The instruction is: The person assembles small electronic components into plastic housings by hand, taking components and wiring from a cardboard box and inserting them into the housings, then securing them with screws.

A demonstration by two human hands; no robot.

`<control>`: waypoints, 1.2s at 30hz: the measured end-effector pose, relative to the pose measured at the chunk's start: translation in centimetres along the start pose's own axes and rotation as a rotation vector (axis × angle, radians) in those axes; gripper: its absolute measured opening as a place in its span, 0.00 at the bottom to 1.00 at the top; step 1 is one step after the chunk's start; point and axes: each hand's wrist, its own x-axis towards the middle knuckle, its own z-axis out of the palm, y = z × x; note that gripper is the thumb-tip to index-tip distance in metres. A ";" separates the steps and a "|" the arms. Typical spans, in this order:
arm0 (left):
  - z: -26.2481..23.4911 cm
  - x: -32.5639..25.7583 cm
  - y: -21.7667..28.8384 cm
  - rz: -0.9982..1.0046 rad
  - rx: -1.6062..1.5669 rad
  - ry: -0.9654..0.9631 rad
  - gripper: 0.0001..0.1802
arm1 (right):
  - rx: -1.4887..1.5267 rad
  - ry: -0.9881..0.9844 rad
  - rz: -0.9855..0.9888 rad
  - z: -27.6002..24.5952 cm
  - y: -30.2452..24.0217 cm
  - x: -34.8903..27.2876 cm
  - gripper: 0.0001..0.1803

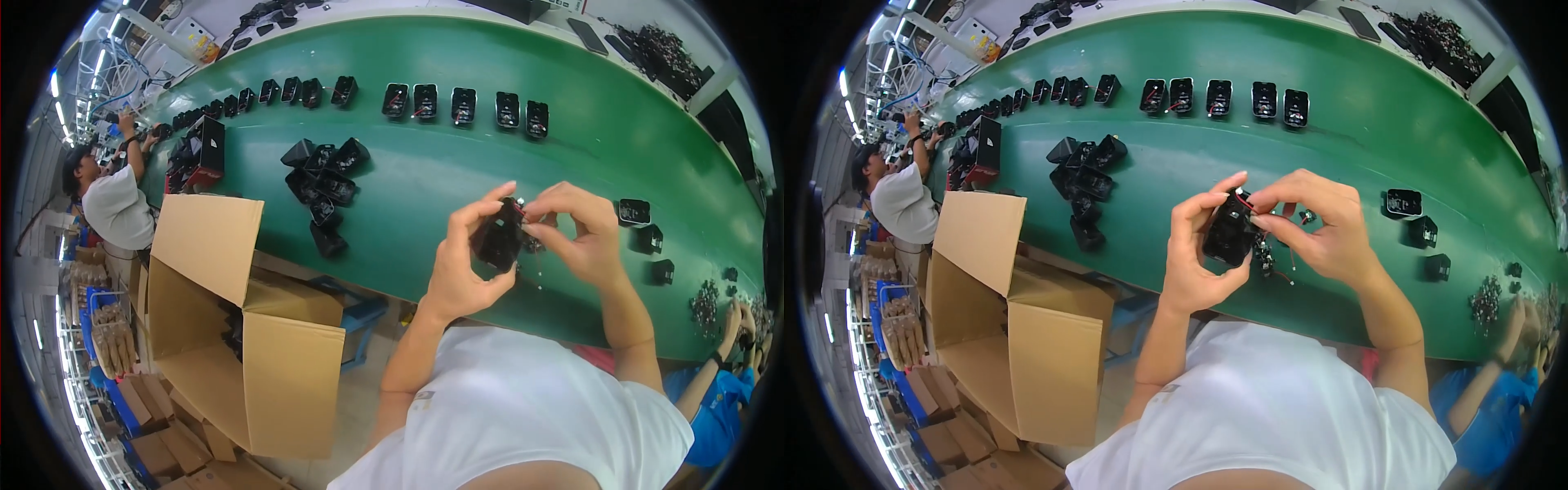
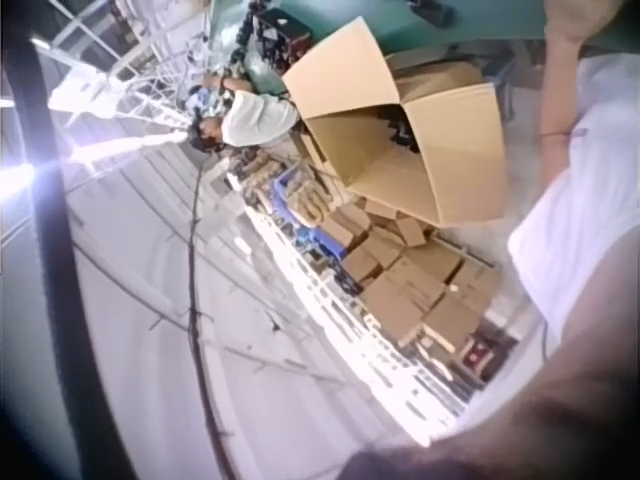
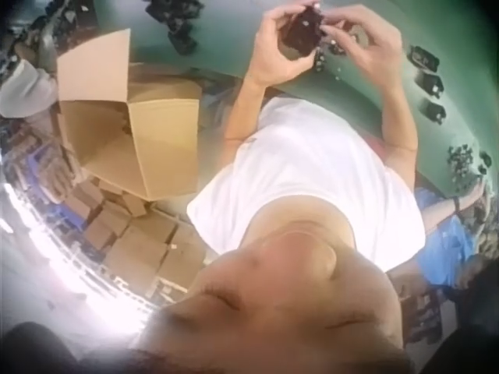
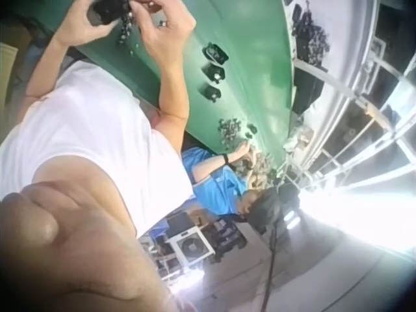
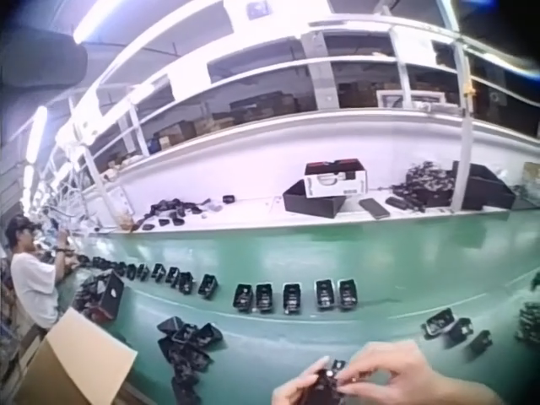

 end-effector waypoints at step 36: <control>-1.0 -0.3 -4.4 -0.399 -0.651 -0.069 0.37 | 0.070 -0.337 0.016 -0.7 3.4 -0.3 0.24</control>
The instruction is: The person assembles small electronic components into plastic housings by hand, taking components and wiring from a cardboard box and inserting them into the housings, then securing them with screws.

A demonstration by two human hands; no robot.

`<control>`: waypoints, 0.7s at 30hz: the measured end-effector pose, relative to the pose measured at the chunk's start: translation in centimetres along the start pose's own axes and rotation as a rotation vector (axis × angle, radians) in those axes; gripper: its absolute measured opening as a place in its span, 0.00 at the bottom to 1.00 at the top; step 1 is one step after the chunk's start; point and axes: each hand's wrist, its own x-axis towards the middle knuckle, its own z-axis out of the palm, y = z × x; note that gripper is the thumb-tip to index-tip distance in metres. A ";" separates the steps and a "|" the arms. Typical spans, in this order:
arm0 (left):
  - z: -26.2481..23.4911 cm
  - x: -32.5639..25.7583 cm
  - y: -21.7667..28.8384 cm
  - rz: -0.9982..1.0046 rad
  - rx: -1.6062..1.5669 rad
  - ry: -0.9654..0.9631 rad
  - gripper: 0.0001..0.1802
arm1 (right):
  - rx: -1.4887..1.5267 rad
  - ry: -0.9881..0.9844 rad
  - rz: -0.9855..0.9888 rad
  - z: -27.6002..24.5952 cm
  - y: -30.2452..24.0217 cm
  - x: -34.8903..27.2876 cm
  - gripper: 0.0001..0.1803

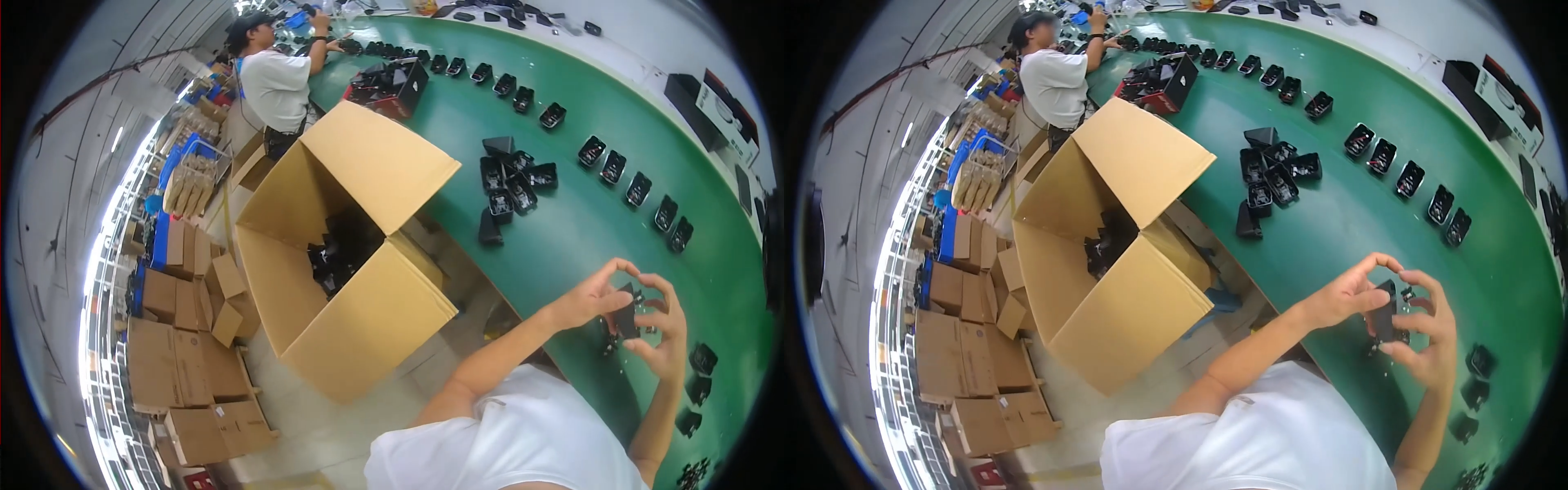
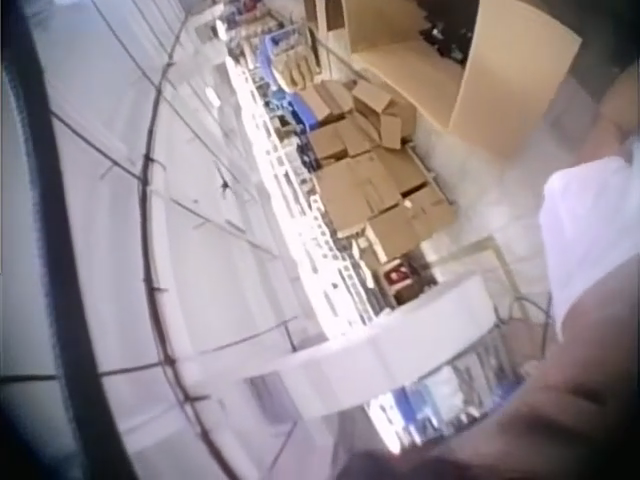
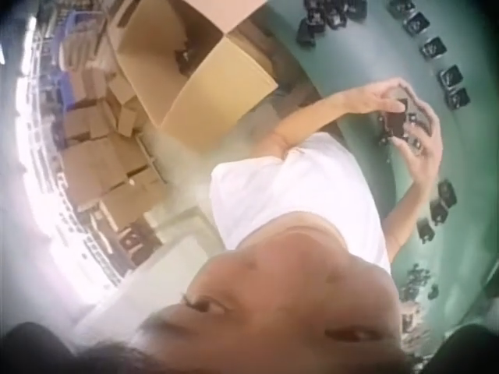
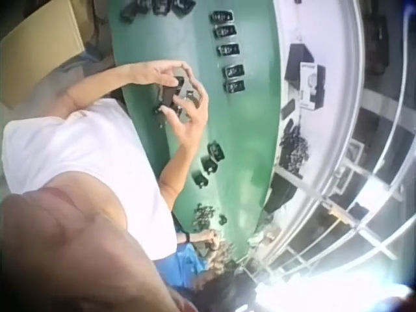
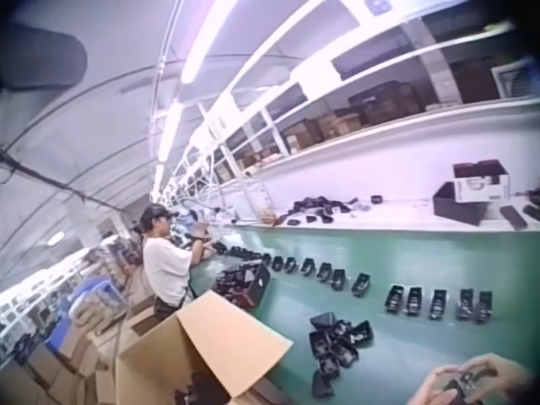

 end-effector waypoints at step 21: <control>-7.1 -7.3 4.2 0.538 1.672 1.230 0.19 | -0.897 0.434 0.266 -13.7 10.5 -4.0 0.18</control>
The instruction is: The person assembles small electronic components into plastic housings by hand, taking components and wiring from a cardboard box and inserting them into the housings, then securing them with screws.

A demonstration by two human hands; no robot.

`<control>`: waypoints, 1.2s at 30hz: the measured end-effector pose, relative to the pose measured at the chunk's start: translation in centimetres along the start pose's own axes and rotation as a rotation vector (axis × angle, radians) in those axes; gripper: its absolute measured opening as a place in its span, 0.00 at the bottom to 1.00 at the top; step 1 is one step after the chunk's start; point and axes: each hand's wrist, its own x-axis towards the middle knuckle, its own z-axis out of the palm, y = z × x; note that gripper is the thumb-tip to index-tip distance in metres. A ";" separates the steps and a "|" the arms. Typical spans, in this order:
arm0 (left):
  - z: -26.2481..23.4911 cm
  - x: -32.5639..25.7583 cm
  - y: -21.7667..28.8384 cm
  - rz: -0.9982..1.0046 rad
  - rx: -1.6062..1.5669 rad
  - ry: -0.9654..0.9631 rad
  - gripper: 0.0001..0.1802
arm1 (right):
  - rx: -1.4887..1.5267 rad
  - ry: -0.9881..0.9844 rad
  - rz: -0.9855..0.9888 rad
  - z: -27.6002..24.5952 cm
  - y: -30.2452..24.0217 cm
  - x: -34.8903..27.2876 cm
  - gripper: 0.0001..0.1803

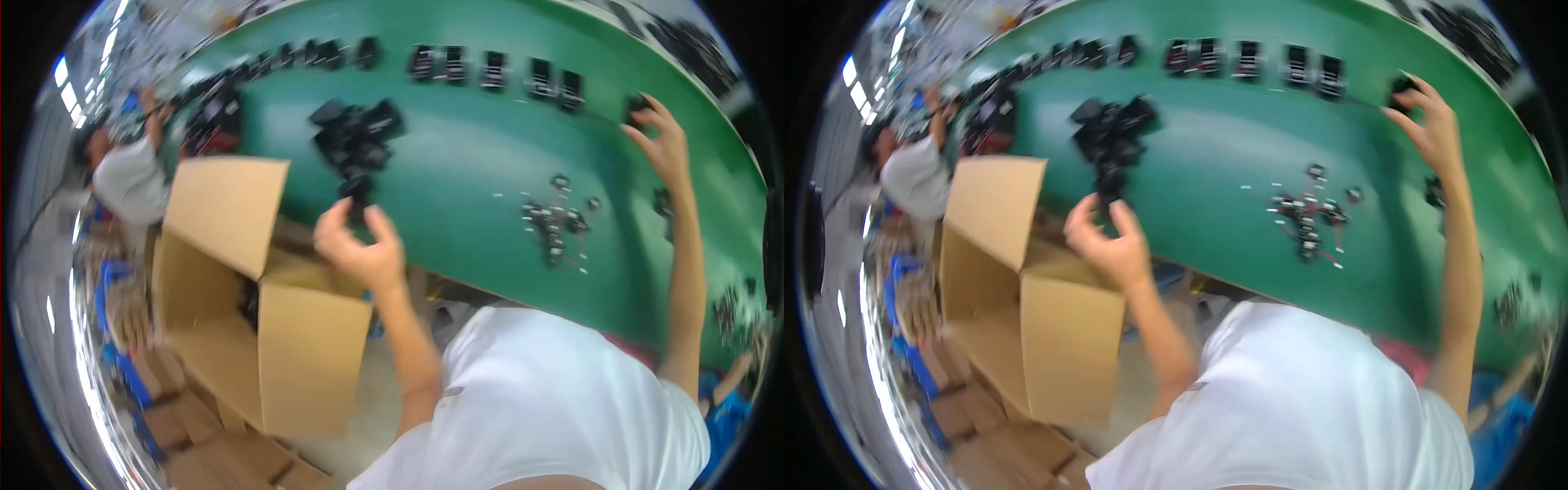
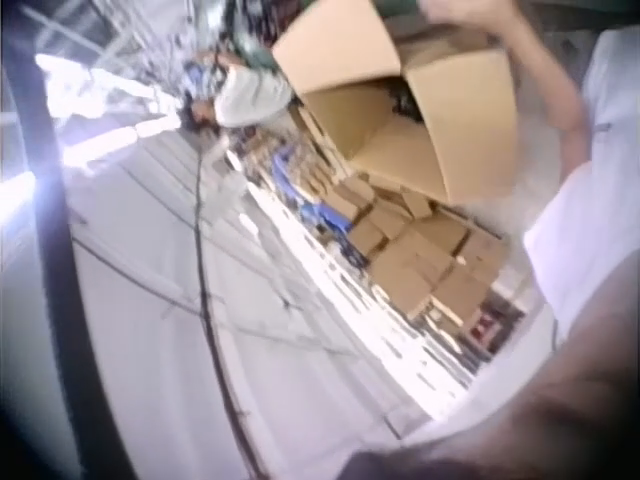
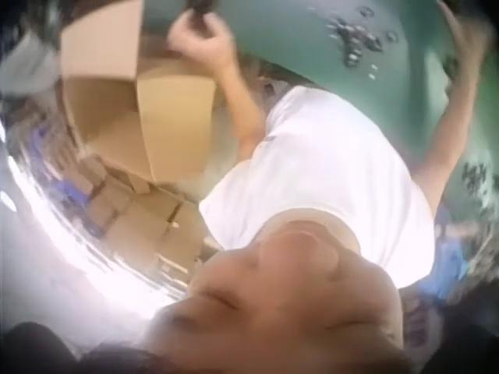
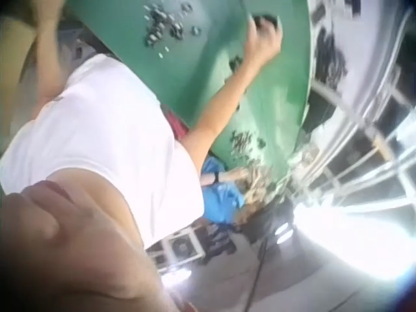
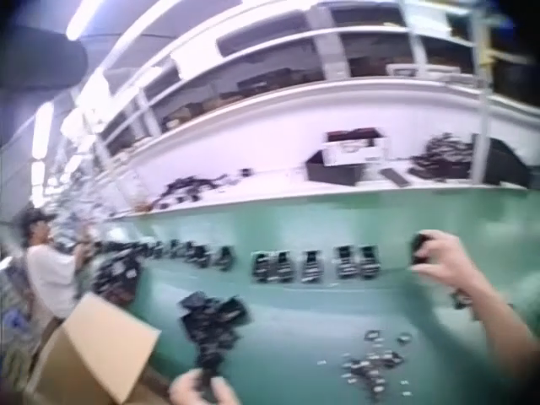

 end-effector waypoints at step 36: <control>1.6 -3.9 5.7 -0.740 -1.269 -0.591 0.31 | 0.191 -0.116 -0.135 2.8 -9.2 -10.7 0.20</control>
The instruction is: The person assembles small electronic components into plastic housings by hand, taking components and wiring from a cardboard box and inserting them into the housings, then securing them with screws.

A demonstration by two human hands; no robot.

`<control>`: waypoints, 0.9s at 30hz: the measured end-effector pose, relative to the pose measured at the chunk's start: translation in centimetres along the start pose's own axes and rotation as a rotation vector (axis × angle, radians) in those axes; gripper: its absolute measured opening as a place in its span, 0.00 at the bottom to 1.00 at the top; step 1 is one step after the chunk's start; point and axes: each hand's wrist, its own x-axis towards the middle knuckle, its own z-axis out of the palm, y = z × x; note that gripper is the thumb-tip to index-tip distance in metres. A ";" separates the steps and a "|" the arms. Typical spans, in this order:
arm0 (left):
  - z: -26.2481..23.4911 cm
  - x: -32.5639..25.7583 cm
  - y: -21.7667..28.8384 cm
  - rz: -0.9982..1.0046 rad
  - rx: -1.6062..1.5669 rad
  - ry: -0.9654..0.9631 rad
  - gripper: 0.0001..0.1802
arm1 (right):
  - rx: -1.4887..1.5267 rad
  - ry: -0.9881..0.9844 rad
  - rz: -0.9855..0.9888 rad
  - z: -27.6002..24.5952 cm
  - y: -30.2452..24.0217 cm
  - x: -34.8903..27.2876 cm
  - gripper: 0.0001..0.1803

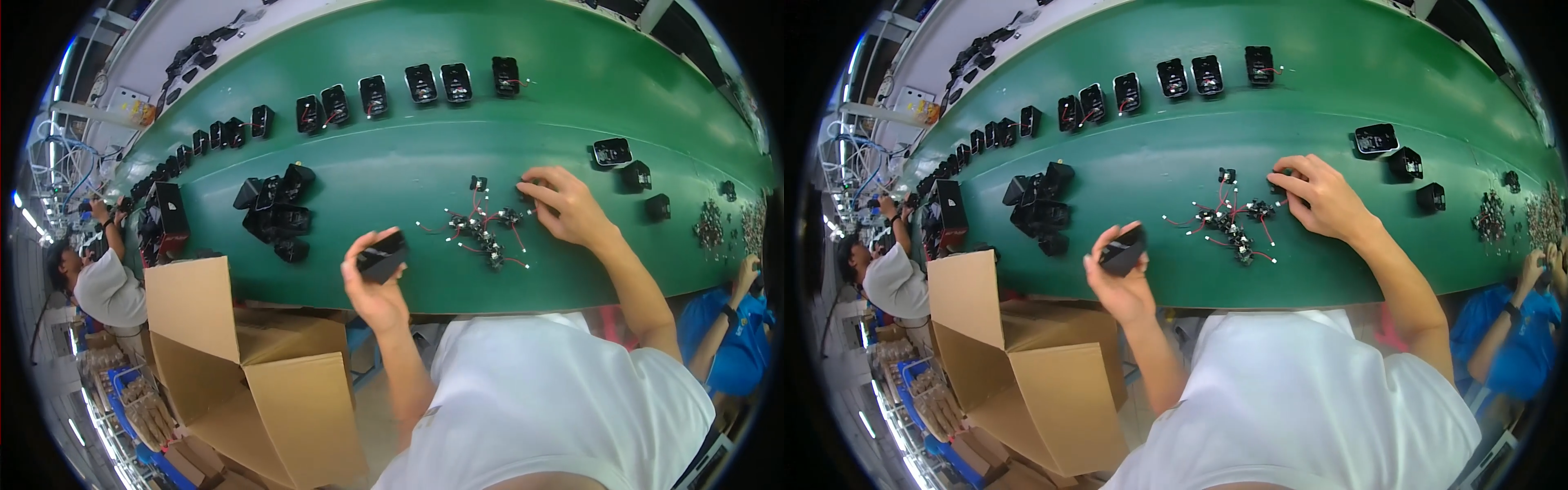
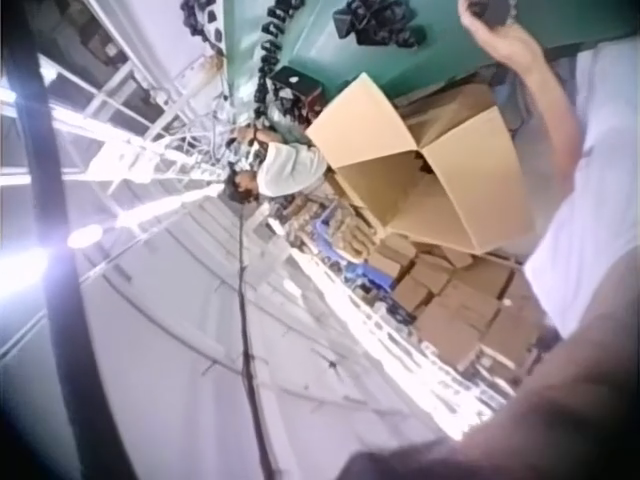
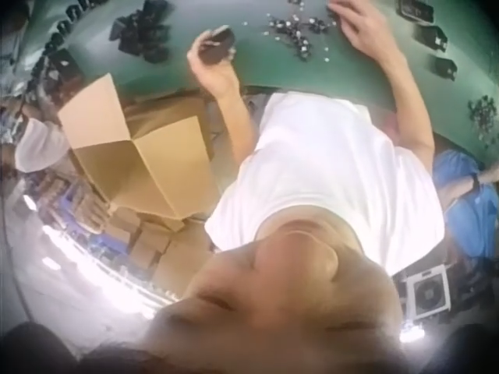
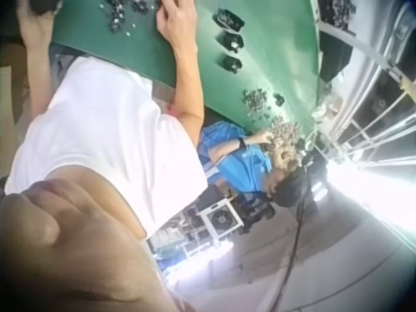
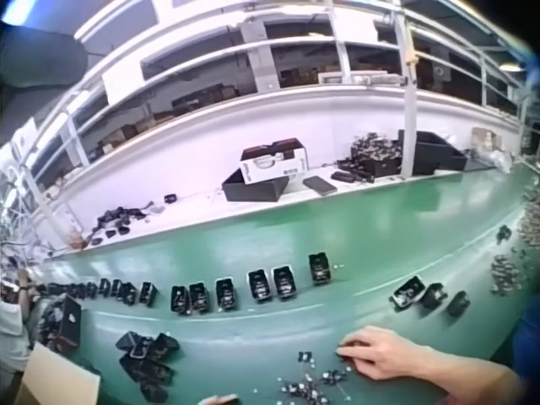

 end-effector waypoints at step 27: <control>4.2 0.2 2.1 -0.117 -0.004 -0.622 0.53 | 0.534 0.095 -0.287 -1.8 -12.0 5.2 0.12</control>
